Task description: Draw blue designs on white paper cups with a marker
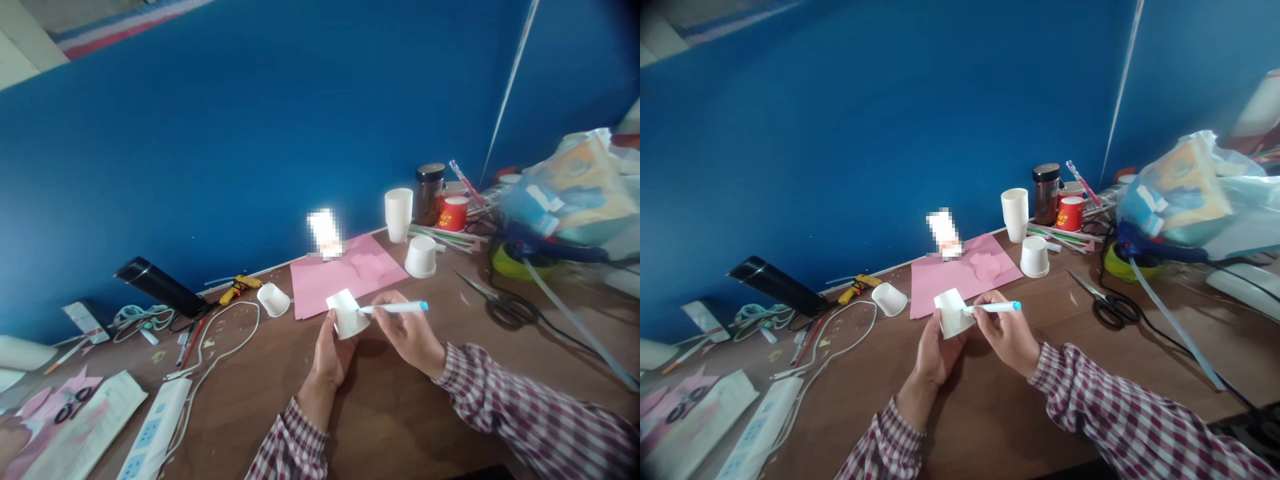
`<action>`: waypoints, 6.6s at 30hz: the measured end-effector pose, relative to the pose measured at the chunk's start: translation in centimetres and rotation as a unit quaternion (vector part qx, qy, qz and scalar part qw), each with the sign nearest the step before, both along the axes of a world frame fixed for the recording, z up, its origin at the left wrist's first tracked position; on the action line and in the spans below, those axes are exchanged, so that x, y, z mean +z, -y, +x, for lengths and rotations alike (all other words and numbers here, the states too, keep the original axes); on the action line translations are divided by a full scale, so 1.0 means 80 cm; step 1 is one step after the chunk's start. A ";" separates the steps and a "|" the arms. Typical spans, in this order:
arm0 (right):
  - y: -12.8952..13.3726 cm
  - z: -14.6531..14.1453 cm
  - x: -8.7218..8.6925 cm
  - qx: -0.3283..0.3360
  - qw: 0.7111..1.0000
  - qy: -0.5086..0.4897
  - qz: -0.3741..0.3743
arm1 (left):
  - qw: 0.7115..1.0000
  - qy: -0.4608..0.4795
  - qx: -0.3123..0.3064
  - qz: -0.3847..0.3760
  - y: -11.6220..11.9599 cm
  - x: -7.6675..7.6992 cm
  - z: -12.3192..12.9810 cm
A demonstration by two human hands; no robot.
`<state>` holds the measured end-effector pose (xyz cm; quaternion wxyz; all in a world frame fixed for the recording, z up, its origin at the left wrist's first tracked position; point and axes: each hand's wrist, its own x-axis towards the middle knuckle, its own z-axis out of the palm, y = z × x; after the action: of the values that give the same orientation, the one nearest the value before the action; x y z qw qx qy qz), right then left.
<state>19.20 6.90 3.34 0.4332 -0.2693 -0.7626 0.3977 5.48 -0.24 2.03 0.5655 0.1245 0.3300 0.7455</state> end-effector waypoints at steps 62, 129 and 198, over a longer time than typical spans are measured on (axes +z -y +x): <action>0.002 0.001 0.005 0.031 0.999 -0.003 0.009 | 1.000 0.001 0.015 0.012 0.000 -0.004 -0.003; 0.002 0.001 -0.001 -0.004 0.995 -0.074 0.064 | 0.998 -0.034 0.029 -0.038 -0.006 -0.004 -0.005; 0.004 0.003 0.001 -0.008 0.995 -0.035 0.092 | 0.998 -0.063 0.010 0.012 -0.004 -0.006 -0.003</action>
<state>19.43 6.59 3.44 0.4858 -0.2206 -0.7780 0.3318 5.26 0.11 1.59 0.5341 0.1748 0.3577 0.7458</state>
